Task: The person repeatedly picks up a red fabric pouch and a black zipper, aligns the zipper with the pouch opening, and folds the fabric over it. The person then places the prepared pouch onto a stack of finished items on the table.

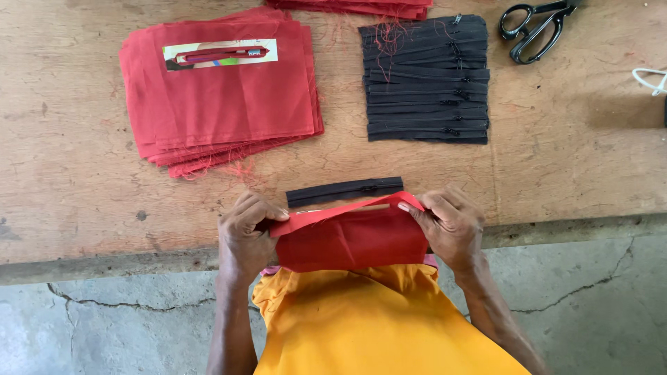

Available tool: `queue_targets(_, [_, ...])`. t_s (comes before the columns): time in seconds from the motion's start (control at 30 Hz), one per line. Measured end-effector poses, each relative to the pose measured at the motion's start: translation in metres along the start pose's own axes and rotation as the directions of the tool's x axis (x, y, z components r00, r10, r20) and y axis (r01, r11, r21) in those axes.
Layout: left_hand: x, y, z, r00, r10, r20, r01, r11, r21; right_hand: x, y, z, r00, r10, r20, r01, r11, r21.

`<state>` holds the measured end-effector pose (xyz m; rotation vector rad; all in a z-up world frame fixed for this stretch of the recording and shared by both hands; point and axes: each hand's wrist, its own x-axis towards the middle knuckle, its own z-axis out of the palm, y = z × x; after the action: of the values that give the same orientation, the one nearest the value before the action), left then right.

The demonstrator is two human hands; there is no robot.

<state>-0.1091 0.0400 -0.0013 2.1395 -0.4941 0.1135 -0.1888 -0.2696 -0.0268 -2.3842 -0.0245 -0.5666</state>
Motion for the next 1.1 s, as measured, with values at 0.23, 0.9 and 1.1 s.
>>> queue_targets(0.23, [0.001, -0.004, -0.001, 0.999, 0.034, 0.025, -0.034, 0.999, 0.014, -0.001, 0.005, 0.001, 0.988, -0.154, -0.016, 0.154, 0.988, -0.014])
queue_targets(0.9, [0.003, 0.003, -0.003, 0.997, -0.073, 0.039, 0.073, 0.997, 0.001, 0.004, 0.011, -0.001, 0.996, 0.019, 0.086, -0.027, 0.995, 0.098])
queue_targets(1.1, [0.003, 0.0, -0.003, 1.0, -0.006, 0.016, 0.007, 0.999, -0.032, 0.008, 0.003, -0.004, 0.994, 0.053, 0.093, -0.065, 0.99, 0.126])
